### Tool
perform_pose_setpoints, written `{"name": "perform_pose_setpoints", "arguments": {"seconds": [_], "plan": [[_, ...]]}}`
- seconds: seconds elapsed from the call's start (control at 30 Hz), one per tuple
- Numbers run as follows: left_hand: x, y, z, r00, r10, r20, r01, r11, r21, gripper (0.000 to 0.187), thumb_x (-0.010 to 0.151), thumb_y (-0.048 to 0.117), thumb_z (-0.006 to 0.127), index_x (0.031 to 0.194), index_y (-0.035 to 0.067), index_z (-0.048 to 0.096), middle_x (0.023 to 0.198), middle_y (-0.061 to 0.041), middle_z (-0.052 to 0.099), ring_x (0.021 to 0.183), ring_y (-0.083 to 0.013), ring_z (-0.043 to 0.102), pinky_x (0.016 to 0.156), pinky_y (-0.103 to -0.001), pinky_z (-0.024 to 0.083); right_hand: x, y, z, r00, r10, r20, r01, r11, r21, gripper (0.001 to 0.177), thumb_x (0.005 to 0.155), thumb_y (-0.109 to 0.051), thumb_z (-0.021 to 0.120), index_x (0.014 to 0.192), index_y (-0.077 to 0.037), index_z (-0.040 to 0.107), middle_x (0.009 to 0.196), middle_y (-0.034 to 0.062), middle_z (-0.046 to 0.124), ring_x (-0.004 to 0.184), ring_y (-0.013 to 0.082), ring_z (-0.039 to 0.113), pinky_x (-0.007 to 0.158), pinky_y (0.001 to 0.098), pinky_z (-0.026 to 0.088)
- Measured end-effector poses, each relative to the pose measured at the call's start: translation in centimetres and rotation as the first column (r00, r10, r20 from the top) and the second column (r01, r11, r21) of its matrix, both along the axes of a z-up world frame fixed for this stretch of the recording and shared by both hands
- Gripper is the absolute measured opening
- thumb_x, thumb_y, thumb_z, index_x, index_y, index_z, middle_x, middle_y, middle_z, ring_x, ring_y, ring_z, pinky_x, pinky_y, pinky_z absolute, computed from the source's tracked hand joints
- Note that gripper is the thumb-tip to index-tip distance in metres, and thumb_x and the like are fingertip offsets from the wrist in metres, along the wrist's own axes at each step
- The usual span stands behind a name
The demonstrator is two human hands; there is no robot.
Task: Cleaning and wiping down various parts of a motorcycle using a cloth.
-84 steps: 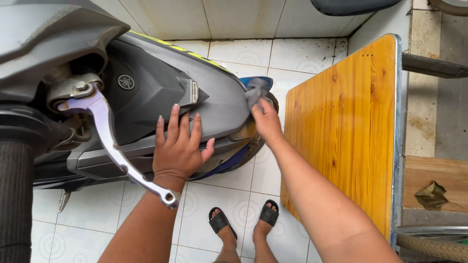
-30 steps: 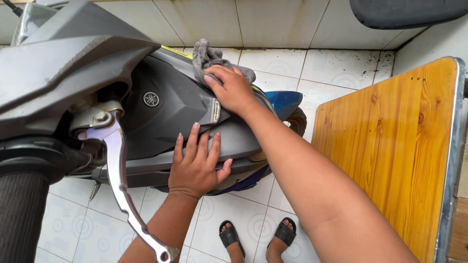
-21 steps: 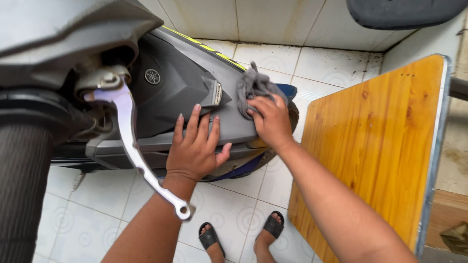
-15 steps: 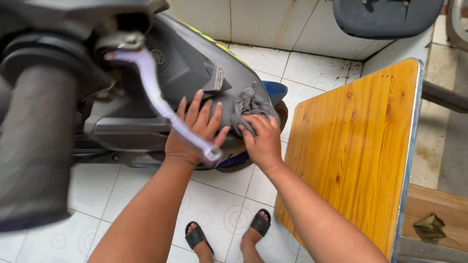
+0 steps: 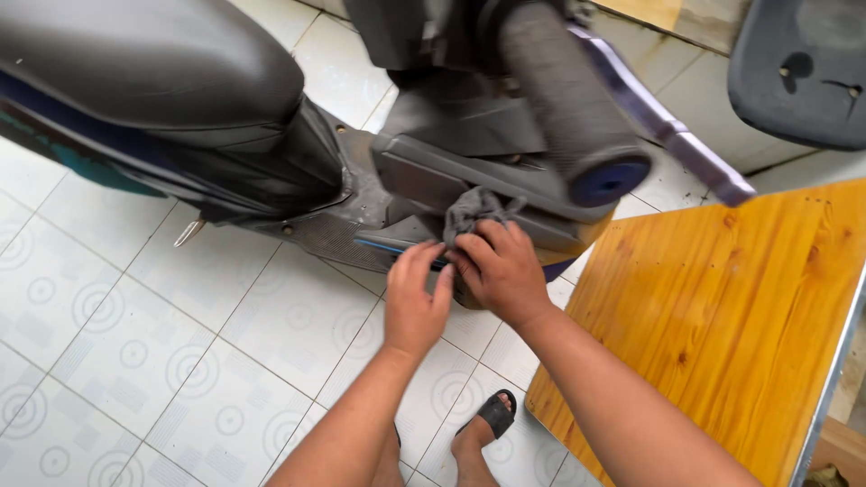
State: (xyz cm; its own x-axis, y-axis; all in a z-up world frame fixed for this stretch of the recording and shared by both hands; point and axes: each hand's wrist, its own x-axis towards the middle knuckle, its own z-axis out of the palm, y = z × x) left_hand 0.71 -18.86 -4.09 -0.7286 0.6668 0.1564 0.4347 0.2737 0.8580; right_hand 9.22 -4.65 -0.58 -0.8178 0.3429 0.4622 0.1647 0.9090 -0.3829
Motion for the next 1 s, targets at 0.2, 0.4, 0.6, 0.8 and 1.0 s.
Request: {"name": "perform_pose_setpoints", "arguments": {"seconds": [0.2,0.4,0.6,0.8,1.0], "plan": [[-7.0,-6.1,-4.9,0.98,0.169,0.105,-0.152,0.976,-0.157,0.049,0.1,0.022,0.06,0.146,0.008,0.052,0.152,-0.02,0.049,0.138,-0.0373,0.047,0.112,-0.045,0.038,-0.9,-0.3,-4.4,1.0,0.022,0.009,-0.023,0.895,0.445,0.037,0.087,-0.02,0.078,0.122,-0.018,0.066,0.117,0.0057,0.058,0.101,0.0324,0.057,0.086,0.0448,0.047],[-9.0,-6.0,-5.2,0.889,0.138,0.437,-0.042,0.974,-0.222,0.06,0.093,0.032,0.062,0.149,0.019,0.048,0.148,-0.013,0.053,0.13,-0.026,0.058,0.106,-0.037,0.047,-2.5,-3.2,-4.8,0.99,0.085,0.116,-0.124,0.911,0.393,0.039,0.089,-0.016,0.078,0.126,-0.019,0.067,0.125,0.0041,0.061,0.106,0.031,0.058,0.089,0.0426,0.048],[-6.1,-7.1,-6.6,0.106,-0.146,0.984,-0.397,0.9,0.177,0.049,0.101,0.04,0.051,0.145,0.019,0.047,0.138,-0.007,0.059,0.12,-0.0142,0.062,0.101,-0.034,0.052,-7.4,-9.9,-3.5,0.894,0.401,0.201,-0.298,0.866,-0.401,0.064,0.075,-0.02,0.08,0.133,-0.002,0.06,0.139,0.0211,0.055,0.121,0.0407,0.057,0.1,0.0445,0.047],[-11.5,-9.6,-8.3,0.657,0.26,0.707,-0.371,0.929,0.003,0.037,0.102,0.035,0.057,0.123,0.005,0.065,0.115,-0.011,0.075,0.108,-0.0233,0.069,0.094,-0.035,0.053,-0.5,-0.5,-8.1,0.895,-0.445,-0.036,0.441,0.87,0.218,0.078,0.093,-0.041,0.081,0.152,-0.026,0.032,0.149,-0.0063,0.037,0.142,0.02,0.037,0.122,0.0395,0.037],[-10.1,-1.2,-8.6,0.966,-0.211,0.147,0.235,0.957,-0.168,0.025,0.091,0.029,0.067,0.1,0.005,0.07,0.111,-0.013,0.074,0.121,-0.0364,0.062,0.104,-0.045,0.049,-7.2,-3.3,-5.7,0.934,-0.357,-0.022,0.335,0.851,0.405,0.123,0.081,-0.076,0.078,0.167,-0.02,0.01,0.168,0.0263,0.009,0.156,0.0511,0.01,0.128,0.0677,0.016]]}}
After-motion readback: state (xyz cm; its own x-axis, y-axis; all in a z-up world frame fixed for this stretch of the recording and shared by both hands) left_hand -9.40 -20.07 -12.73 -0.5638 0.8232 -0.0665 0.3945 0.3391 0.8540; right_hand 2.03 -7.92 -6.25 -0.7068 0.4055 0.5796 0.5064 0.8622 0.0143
